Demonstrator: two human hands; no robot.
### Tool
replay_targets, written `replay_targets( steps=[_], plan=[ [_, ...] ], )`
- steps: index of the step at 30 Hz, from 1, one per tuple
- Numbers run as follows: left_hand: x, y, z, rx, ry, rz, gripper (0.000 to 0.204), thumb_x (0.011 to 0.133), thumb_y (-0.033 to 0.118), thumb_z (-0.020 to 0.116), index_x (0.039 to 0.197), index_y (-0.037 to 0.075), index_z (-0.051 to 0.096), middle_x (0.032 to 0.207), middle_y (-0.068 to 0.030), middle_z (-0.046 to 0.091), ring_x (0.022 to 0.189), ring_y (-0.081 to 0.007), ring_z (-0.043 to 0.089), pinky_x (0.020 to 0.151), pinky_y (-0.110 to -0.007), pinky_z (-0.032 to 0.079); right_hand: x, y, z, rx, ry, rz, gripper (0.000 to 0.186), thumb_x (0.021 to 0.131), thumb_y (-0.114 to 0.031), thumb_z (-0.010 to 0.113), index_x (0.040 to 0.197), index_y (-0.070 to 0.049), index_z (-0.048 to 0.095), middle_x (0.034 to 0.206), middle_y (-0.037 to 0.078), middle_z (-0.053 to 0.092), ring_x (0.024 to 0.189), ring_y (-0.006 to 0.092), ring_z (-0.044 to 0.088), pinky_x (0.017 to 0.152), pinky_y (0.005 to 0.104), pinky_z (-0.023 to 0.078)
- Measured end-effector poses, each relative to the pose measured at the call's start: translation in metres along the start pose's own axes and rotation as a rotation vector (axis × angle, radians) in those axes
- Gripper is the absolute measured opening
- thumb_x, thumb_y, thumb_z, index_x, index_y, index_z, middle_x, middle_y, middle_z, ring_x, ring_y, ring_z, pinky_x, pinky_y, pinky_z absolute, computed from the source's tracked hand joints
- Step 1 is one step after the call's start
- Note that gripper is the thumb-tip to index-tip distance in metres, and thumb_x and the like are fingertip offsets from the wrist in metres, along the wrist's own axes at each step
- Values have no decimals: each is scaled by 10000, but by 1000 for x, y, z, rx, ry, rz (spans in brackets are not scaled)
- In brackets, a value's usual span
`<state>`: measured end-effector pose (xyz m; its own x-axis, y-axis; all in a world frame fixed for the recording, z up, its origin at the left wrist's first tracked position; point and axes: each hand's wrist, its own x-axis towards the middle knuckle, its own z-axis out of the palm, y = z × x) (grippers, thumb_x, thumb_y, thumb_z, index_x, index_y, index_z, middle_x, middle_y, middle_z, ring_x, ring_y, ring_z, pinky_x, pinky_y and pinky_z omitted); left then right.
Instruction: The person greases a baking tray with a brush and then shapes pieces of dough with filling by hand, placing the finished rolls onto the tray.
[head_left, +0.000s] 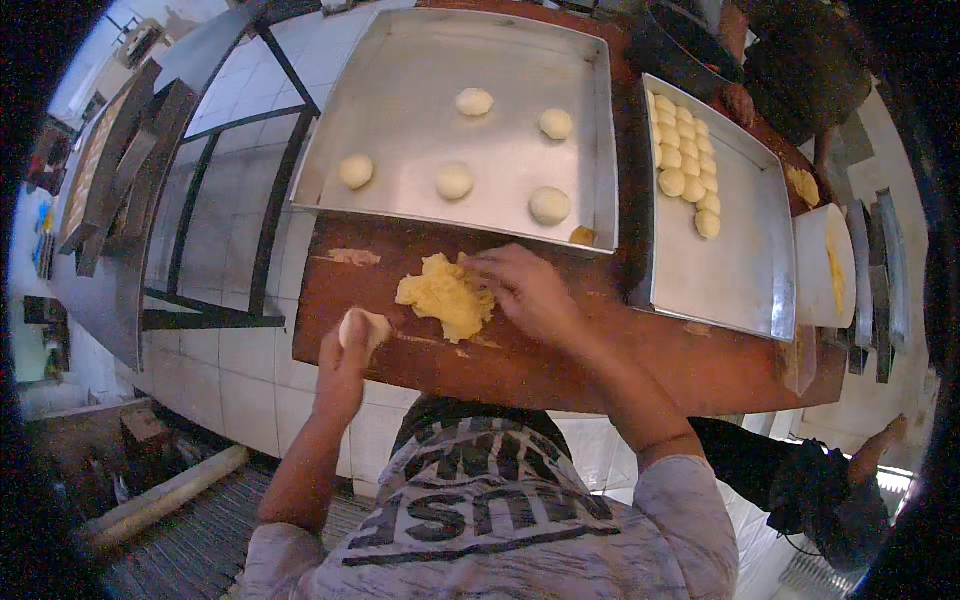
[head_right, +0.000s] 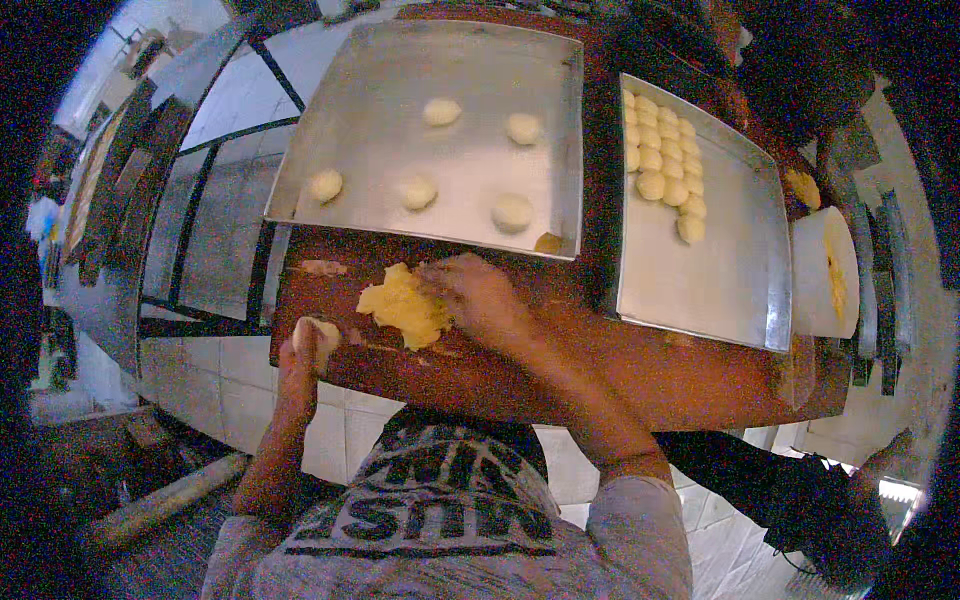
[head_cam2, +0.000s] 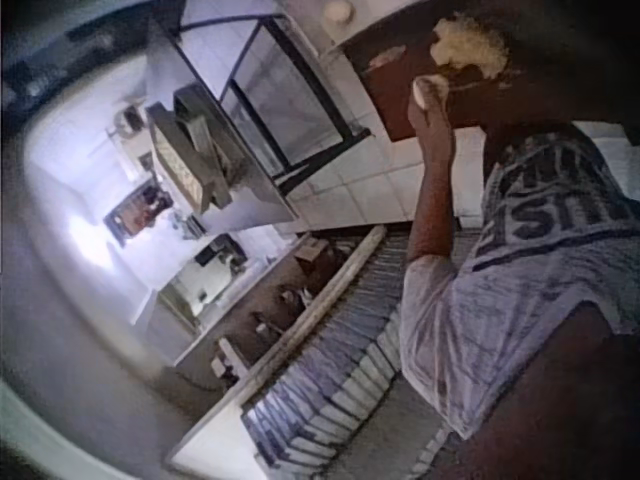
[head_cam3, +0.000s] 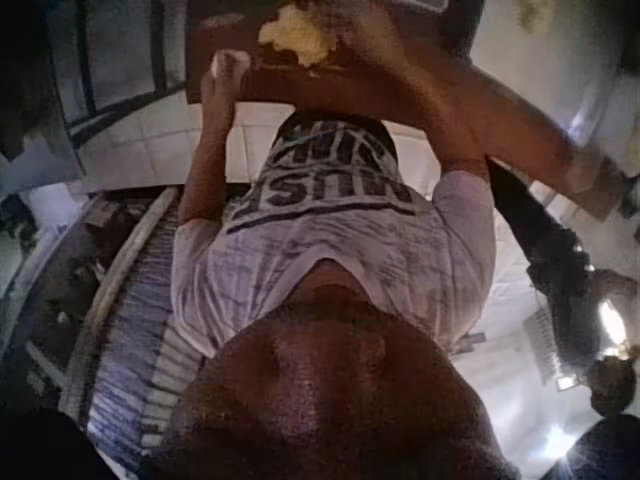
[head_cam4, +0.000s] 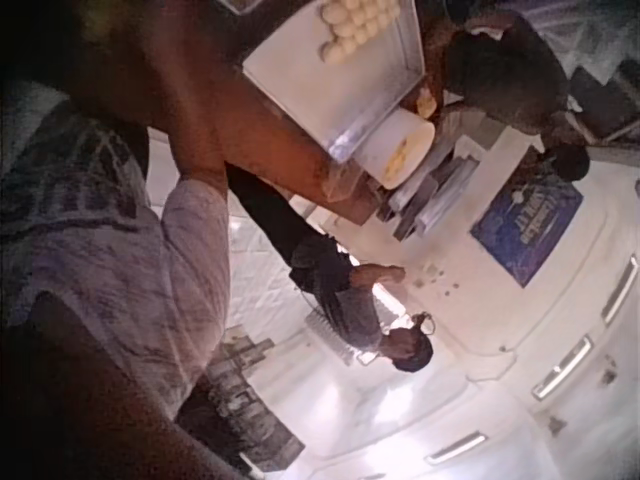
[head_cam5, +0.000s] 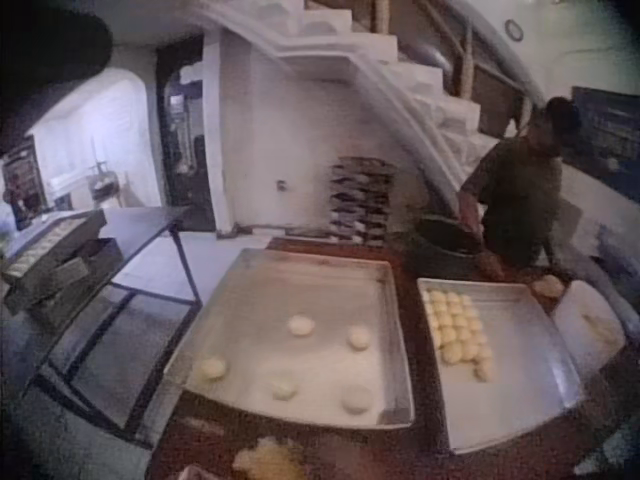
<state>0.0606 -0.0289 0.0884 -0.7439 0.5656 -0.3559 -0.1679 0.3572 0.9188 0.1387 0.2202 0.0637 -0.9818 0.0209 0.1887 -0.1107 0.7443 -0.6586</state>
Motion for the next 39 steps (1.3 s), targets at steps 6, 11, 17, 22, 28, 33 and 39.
replay_targets(
  steps=[6,11,17,22,28,33,39],
  plan=[
    [-12,-12,-3,19,241,310,396,904,107,526,1273,23,409,1162,-83,482,1061,-184,484,905,-311,409,-26,17,32,-369,-2,-272,441,729,-64,596,1167,-117,580,1196,67,560,1113,273,493,926,395,425],
    [8,7,2,274,53,413,355,891,49,519,1237,35,442,1170,-78,462,1017,-174,511,883,-284,416,-42,23,16,-416,-46,-235,398,750,-69,600,1147,-87,589,1148,85,582,1110,278,497,933,391,423],
    [39,32,59,-142,-85,289,253,864,78,582,1113,33,562,990,-70,595,893,-140,567,792,-260,458,-70,-17,-13,637,228,507,249,828,-178,628,1029,-31,643,1130,126,602,1040,246,566,902,332,446],
    [37,40,116,-228,-106,133,256,866,137,607,1080,3,563,956,-30,618,852,-110,576,757,-254,471,-78,-38,-25,896,509,574,215,793,-42,645,1008,-31,647,1014,78,630,848,165,613,783,235,477],
    [31,45,111,-776,-529,58,494,818,11,486,1304,3,401,1228,-98,504,1137,-170,480,964,-289,380,-71,-56,-39,-274,393,151,353,718,-67,687,1067,-57,636,1011,96,598,984,261,544,881,334,431],
    [17,56,103,-635,-519,302,662,766,-75,466,1391,14,271,1361,-130,388,1257,-201,373,1041,-311,299,-67,-62,-56,18,492,225,452,676,-133,732,1113,-77,627,1011,84,580,1057,274,464,970,369,344],
    [0,71,105,22,-240,566,528,865,36,515,1360,19,329,1337,-135,413,1198,-201,432,994,-324,353,-53,-59,-61,582,478,271,476,636,-153,750,1099,-119,640,1001,65,574,1007,283,475,908,381,391]
  ],
)
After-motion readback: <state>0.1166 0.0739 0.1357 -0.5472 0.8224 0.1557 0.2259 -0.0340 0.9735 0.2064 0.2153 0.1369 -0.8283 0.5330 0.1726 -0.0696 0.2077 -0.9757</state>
